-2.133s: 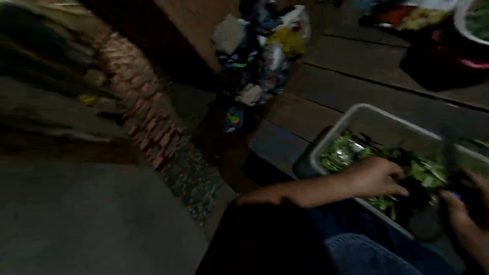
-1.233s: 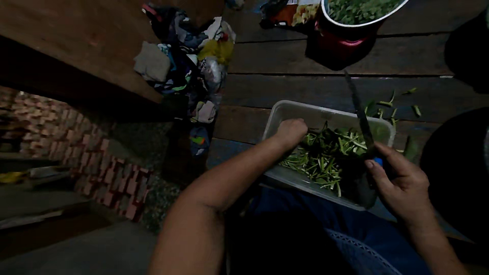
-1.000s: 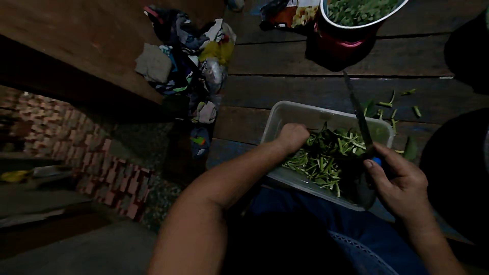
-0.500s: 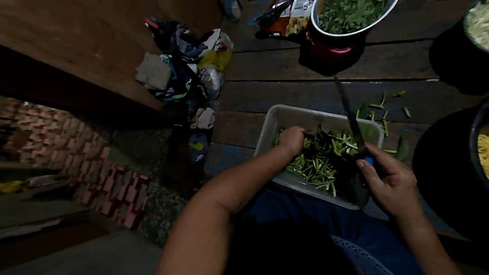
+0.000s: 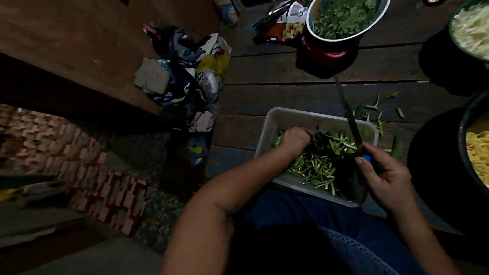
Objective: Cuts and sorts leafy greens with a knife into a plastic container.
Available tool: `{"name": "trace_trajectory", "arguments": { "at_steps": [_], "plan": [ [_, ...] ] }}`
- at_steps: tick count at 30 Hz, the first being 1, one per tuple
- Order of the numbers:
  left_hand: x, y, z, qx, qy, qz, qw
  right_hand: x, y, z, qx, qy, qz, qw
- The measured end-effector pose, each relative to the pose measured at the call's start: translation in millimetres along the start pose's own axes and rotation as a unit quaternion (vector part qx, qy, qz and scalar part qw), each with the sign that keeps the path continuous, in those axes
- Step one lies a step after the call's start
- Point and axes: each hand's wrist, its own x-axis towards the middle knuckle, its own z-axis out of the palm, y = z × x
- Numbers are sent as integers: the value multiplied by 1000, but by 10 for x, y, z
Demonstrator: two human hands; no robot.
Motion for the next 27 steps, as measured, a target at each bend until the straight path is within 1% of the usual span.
{"name": "trace_trajectory", "arguments": {
  "at_steps": [2,4,5,7,10,13,15,16,18,23,27],
  "plan": [
    [-98,-38,-121,-43,7,-10,999,2,-6,-2,-6,-4,4,1000],
    [-200,-156,-200,-160,42,-9,986,7,-23,0,-13,-8,7,1000],
    [-252,-223,-212,-237,67,-3,969,11,-35,1,-19,-11,10,1000],
    [-361,-329,-177,-389,91,19,917,12,-55,1,-32,-19,11,999],
    [-587,-345,-122,-561,69,33,825,12,-81,25,-30,-33,12,999],
    [-819,-220,-101,-679,35,12,733,-8,-168,94,28,-79,11,996],
    [-832,-168,-12,-759,41,19,649,-23,-237,167,67,-132,9,989],
    [-846,-138,11,-786,39,17,617,-29,-271,199,84,-161,5,983],
    [-890,-58,6,-817,43,-2,575,-41,-318,254,105,-200,-5,974],
    [-955,23,49,-849,79,8,523,-55,-324,288,122,-222,-31,967],
    [-958,40,37,-857,75,-29,509,-71,-333,293,110,-216,-42,969]
  ]
}}
